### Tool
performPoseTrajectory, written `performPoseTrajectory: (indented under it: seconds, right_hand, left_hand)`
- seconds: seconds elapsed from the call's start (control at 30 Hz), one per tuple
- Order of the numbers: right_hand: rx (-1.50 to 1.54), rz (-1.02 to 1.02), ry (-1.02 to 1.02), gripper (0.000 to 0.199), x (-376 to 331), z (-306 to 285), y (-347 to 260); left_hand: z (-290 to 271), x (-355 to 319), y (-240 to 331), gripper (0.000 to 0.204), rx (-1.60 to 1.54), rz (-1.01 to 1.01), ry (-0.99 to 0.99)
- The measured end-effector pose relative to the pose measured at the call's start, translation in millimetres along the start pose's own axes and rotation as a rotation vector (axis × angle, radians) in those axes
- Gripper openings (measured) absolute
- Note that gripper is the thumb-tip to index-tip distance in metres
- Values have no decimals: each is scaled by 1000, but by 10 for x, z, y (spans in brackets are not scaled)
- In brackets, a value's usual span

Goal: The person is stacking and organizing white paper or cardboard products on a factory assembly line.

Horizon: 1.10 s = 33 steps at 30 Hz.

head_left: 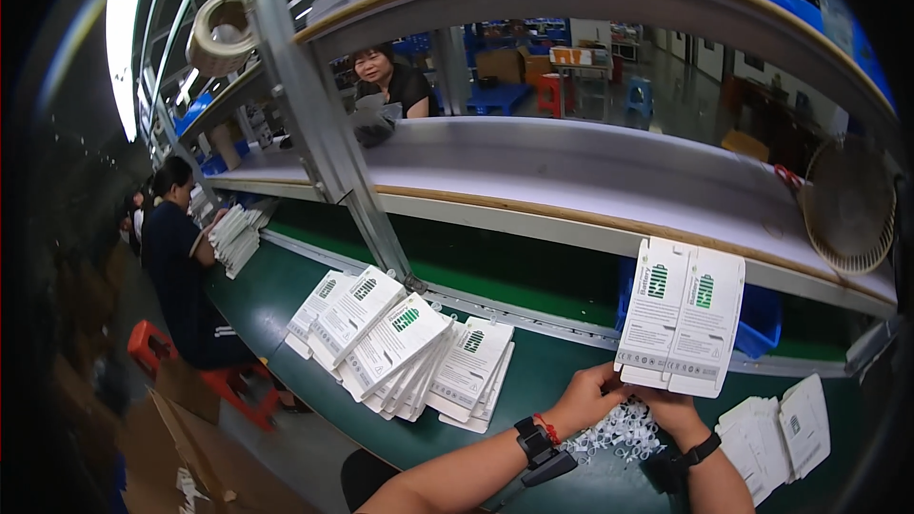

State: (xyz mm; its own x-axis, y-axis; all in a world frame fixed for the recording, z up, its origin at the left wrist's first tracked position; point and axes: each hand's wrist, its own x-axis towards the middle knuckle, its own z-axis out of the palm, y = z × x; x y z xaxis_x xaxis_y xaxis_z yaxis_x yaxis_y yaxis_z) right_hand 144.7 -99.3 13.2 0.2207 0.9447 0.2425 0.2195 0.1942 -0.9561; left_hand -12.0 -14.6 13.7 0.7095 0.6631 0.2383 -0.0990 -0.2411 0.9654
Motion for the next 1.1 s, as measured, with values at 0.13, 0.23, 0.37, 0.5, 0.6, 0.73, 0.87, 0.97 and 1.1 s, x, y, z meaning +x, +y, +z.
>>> performPoseTrajectory:
  seconds: [0.13, 0.23, 0.37, 0.5, 0.6, 0.73, 0.87, 0.97, 1.1]
  right_hand:
    - [-13, -6, 12, 35, -1, 51, -9]
    - [-19, 5, 19, 40, 6, 73, -52]
    - [-77, -20, 36, 39, 28, 28, 16]
    - [-55, 21, 77, 39, 26, 44, -84]
    - [-77, -6, 67, 39, 37, 27, -86]
    - [-131, -1, 41, 38, 24, 6, -44]
    - [-30, 52, 24, 33, 10, 39, -51]
    - [-57, 22, 35, 33, 15, 17, -30]
    - [-29, 17, 47, 33, 36, 12, 26]
  left_hand:
    - [-30, -32, 48, 25, 58, -14, 17]
    - [-18, -49, 23, 25, 21, 78, 45]
    - [-1, -17, 16, 23, -51, 99, 49]
    - [-17, -6, 52, 22, 7, 54, 35]
    - [0, 6, 36, 20, 16, 71, 59]
    - [11, 1, 12, 21, -1, 113, 63]
    - [-12, -18, -7, 22, 27, 52, 57]
    - [-5, 5, -1, 23, -1, 97, 60]
    - [0, 17, -2, 23, -17, 93, 70]
